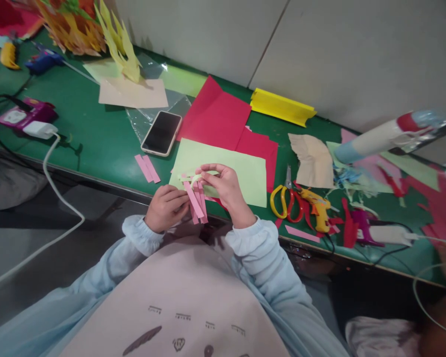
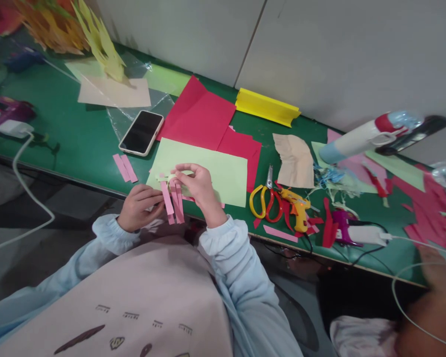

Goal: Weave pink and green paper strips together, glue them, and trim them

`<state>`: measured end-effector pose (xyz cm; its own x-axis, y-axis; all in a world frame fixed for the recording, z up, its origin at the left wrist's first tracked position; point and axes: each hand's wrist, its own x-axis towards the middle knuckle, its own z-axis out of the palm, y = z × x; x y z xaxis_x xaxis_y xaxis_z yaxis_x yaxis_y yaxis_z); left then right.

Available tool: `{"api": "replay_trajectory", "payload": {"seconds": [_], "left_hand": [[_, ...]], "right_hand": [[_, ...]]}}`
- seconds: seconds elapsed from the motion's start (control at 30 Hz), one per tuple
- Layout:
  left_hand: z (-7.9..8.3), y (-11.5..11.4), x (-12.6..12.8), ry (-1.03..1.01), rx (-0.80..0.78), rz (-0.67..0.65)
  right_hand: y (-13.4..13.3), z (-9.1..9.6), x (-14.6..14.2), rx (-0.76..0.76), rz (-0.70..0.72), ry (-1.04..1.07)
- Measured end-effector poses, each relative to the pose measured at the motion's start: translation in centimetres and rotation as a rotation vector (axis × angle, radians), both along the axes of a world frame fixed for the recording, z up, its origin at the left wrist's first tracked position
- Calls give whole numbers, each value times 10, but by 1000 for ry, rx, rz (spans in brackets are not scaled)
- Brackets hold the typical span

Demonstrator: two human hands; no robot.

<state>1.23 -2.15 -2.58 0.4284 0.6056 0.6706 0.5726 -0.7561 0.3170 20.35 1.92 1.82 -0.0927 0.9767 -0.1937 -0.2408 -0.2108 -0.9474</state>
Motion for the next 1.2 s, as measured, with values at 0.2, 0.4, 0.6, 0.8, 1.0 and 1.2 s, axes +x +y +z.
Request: {"api": "replay_trajectory", "payload": {"seconds": [0.2, 0.4, 0.6, 0.8, 1.0, 1.2], "left_hand": [[-7, -3, -1, 65, 53, 66], [-5, -2, 0, 160, -29, 82], [-2, 0, 4, 156, -65, 65], [-2, 0, 5, 109, -73, 92], [-6, -2, 4, 53, -129, 148], [-1, -1, 4, 61, -142, 155]], "right_hand": [[0, 1, 1, -9, -8, -25], [-2, 4, -1, 26, 0, -57], [-6, 3, 5, 113, 98, -227], [-10, -7, 14, 252, 82, -598], [-14, -15, 8, 244, 98, -704], [-12, -23, 3, 135, 105, -528]]}}
